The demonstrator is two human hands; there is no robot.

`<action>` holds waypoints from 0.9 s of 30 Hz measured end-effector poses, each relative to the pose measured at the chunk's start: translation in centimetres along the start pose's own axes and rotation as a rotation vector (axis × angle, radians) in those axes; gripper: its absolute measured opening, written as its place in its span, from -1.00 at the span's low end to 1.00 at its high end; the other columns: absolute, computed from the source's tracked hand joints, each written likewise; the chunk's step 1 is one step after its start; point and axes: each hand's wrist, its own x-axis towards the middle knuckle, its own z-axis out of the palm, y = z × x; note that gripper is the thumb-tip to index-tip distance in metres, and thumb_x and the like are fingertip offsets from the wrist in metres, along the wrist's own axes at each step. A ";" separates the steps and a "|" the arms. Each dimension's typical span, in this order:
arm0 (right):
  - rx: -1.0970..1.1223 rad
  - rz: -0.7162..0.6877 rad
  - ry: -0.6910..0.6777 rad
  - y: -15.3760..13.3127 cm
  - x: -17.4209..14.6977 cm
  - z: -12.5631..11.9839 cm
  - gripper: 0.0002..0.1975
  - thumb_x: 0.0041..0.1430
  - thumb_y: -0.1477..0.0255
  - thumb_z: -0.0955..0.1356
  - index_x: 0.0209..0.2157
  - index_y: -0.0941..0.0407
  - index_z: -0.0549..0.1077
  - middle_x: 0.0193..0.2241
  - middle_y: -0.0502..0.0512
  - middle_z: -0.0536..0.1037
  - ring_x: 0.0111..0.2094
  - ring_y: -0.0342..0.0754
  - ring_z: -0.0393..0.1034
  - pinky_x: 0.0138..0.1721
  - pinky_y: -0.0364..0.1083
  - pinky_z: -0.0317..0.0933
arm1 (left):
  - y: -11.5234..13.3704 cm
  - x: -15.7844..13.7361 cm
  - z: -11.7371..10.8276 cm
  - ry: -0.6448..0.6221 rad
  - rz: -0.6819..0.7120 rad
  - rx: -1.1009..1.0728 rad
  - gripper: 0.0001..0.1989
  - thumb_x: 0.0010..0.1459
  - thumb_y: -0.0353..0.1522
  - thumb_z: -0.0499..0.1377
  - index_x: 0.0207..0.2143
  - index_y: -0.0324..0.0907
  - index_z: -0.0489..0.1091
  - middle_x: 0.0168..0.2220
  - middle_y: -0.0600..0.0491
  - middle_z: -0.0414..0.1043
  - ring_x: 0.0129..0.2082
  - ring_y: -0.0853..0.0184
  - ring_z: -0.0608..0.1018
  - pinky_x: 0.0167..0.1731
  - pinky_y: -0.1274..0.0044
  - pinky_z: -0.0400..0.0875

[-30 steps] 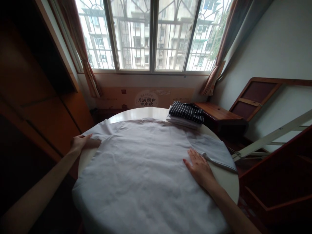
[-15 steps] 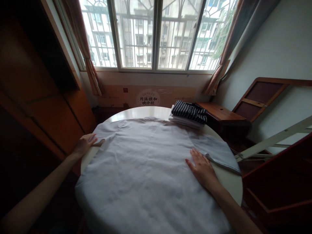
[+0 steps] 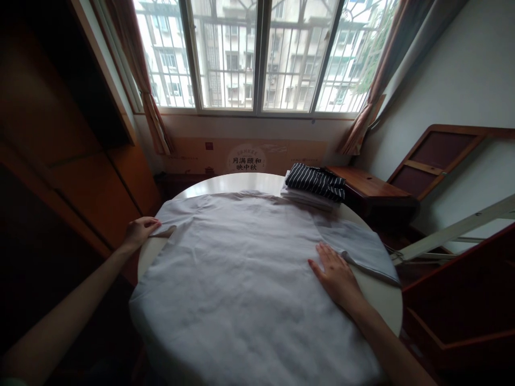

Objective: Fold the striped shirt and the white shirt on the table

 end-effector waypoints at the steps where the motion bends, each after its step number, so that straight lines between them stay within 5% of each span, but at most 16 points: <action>1: 0.002 0.003 -0.001 0.0 0.0 0.0 -0.37 0.18 0.16 0.02 0.07 0.32 0.24 0.11 0.31 0.26 0.15 0.11 0.08 0.11 0.09 0.03 | 0.1 0.1 0.0 0.004 0.025 0.046 -0.79 -0.06 -0.23 0.10 -0.52 -0.18 0.42 -0.37 -0.03 0.51 -0.32 0.24 0.51 -0.25 0.50 0.36; 7: 0.010 0.013 0.003 -0.2 0.0 -0.2 -0.41 0.18 0.18 0.05 0.08 0.28 0.24 0.11 0.28 0.26 0.15 0.10 0.08 0.11 0.09 0.03 | -0.3 0.1 0.3 0.002 0.095 0.173 -0.77 0.01 -0.25 0.04 -0.48 -0.19 0.41 -0.38 -0.05 0.47 -0.32 0.23 0.48 -0.31 0.49 0.32; 15: 0.000 0.004 -0.007 -0.2 0.0 -0.2 -0.40 0.18 0.17 0.05 0.07 0.30 0.25 0.12 0.29 0.25 0.16 0.10 0.08 0.11 0.09 0.03 | -1.6 -0.2 -2.7 0.217 -0.186 0.218 -0.76 0.09 -0.24 0.01 -0.47 -0.21 0.32 -0.43 0.00 0.37 -0.38 0.28 0.41 -0.43 0.53 0.21; 21: -0.006 -0.002 0.002 -0.1 -0.1 -0.1 -0.41 0.19 0.17 0.04 0.07 0.29 0.25 0.10 0.29 0.27 0.15 0.09 0.10 0.11 0.08 0.04 | -1.9 -0.9 -5.3 0.157 -0.221 0.318 -0.79 0.12 -0.30 -0.01 -0.52 -0.20 0.23 -0.45 0.04 0.27 -0.40 0.32 0.36 -0.43 0.55 0.17; 23: -0.007 0.003 -0.002 -0.2 -0.1 -0.1 -0.41 0.19 0.17 0.05 0.07 0.28 0.25 0.11 0.28 0.27 0.15 0.09 0.10 0.11 0.08 0.04 | -1.8 -1.2 -5.4 0.196 -0.195 0.317 -0.87 0.08 -0.33 0.04 -0.47 -0.20 0.23 -0.41 0.03 0.29 -0.36 0.31 0.38 -0.41 0.55 0.19; 27: -0.012 0.015 -0.010 -0.2 0.0 -0.2 -0.41 0.19 0.17 0.04 0.08 0.27 0.25 0.11 0.28 0.26 0.15 0.08 0.10 0.11 0.07 0.04 | -0.2 -2.4 -4.8 0.069 -0.194 0.251 -0.80 0.01 -0.22 0.09 -0.47 -0.17 0.29 -0.45 0.05 0.37 -0.42 0.27 0.43 -0.47 0.54 0.21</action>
